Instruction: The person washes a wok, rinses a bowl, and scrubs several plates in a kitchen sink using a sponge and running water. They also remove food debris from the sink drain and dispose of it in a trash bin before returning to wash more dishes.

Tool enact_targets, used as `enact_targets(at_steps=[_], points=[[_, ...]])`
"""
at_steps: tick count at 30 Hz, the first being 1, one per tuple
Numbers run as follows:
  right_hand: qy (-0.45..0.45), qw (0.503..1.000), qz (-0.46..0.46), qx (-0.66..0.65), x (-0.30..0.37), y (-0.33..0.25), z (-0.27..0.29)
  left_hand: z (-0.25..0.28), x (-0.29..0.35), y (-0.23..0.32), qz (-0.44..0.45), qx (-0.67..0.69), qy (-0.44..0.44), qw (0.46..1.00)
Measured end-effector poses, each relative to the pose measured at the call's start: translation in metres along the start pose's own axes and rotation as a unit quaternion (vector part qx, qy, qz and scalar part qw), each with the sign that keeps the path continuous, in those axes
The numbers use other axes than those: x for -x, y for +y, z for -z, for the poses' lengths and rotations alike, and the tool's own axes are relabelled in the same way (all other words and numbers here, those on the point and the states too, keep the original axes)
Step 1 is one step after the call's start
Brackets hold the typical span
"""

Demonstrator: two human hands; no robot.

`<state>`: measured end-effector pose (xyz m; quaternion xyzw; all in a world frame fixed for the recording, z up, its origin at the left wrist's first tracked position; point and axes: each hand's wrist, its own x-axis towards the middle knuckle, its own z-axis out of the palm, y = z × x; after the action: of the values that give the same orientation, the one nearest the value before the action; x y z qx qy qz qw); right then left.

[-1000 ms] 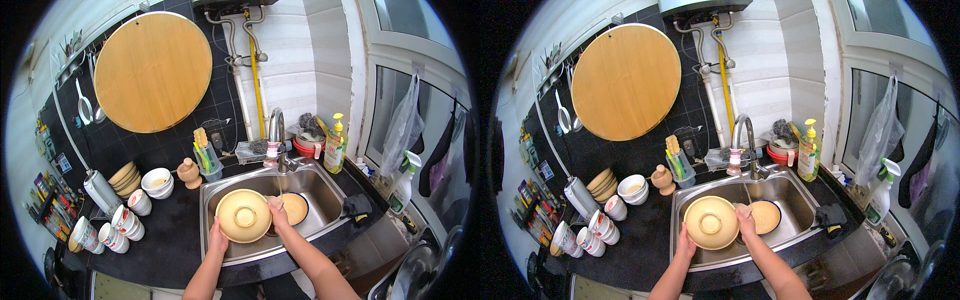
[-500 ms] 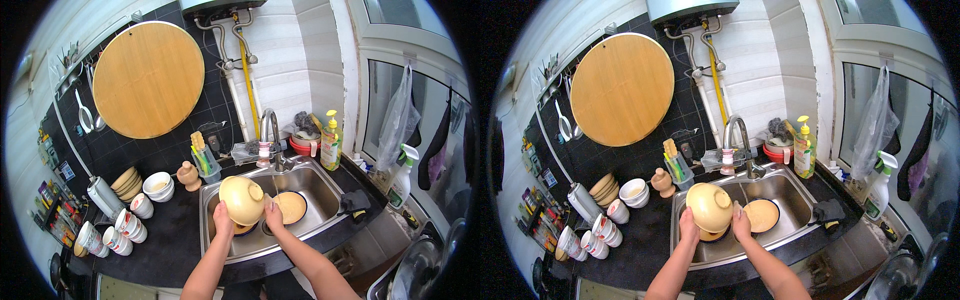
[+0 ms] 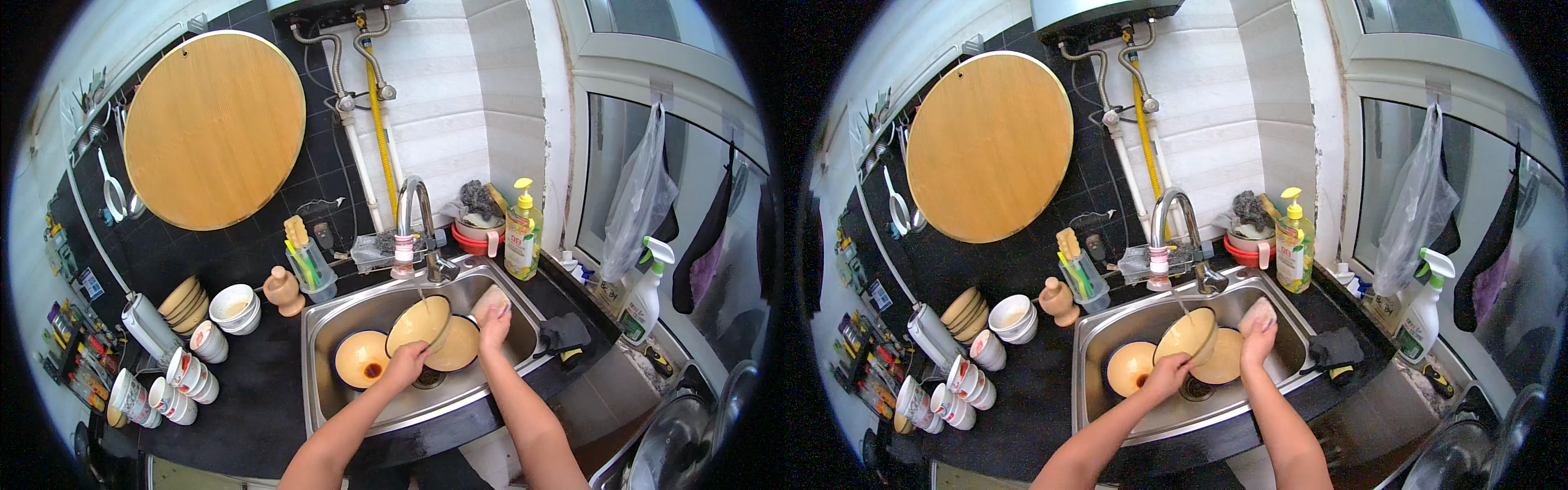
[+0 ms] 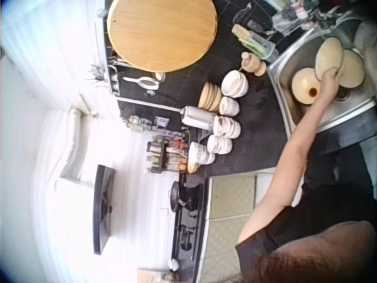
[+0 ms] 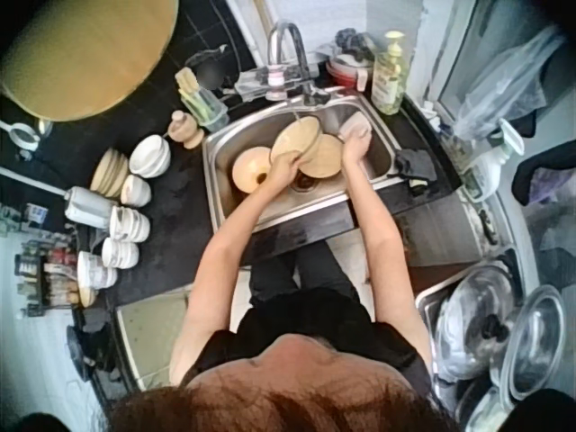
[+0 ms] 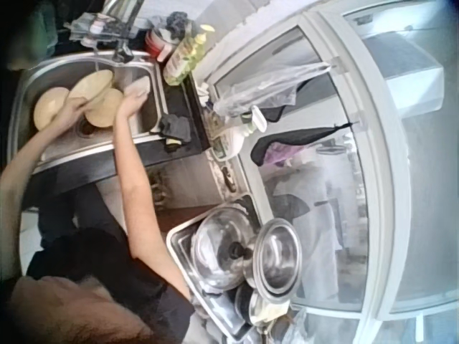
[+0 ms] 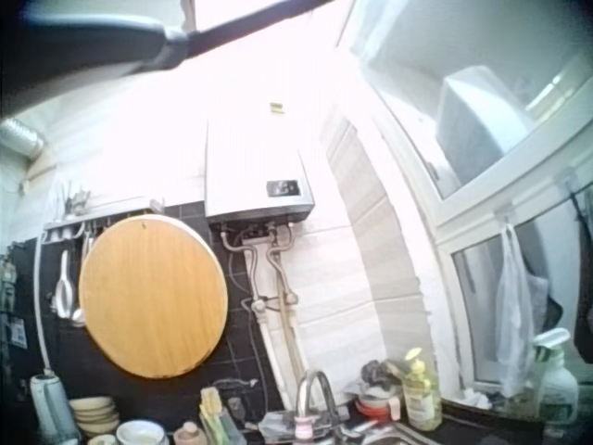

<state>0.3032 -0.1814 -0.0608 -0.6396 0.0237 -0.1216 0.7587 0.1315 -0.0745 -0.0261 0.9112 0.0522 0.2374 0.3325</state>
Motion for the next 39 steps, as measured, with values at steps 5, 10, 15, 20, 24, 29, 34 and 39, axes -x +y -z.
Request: enact_targets(at_steps=[5, 10, 15, 20, 24, 29, 34, 39], points=[[0.056, 0.996, -0.016, -0.074, -0.021, 0.039, 0.013, -0.048, -0.003, -0.024, -0.074, -0.124, -0.121, 0.982], [0.019, 0.995, -0.011, -0.099, -0.008, 0.019, 0.010, -0.068, -0.001, -0.039, -0.093, -0.157, -0.180, 0.967], [-0.020, 0.999, -0.005, -0.047, -0.010, 0.031, 0.011, -0.072, 0.006, -0.046, -0.023, -0.152, -0.169, 0.973], [-0.055, 0.998, -0.022, 0.006, -0.013, 0.048, 0.008, -0.021, 0.020, -0.058, 0.047, -0.212, -0.039, 0.975], [-0.082, 0.995, -0.046, 0.032, -0.007, 0.028, 0.009, 0.033, 0.052, -0.082, 0.338, -0.332, 0.119, 0.873], [-0.099, 0.993, -0.045, 0.051, -0.011, 0.044, 0.004, 0.051, 0.090, -0.131, 0.592, -0.169, 0.000, 0.788], [-0.137, 0.986, -0.040, 0.085, -0.007, 0.041, 0.005, 0.030, 0.088, -0.157, 0.703, 0.061, 0.160, 0.690], [-0.167, 0.981, -0.043, 0.085, -0.008, 0.042, 0.006, 0.038, 0.081, -0.156, 0.645, 0.268, 0.226, 0.679]])
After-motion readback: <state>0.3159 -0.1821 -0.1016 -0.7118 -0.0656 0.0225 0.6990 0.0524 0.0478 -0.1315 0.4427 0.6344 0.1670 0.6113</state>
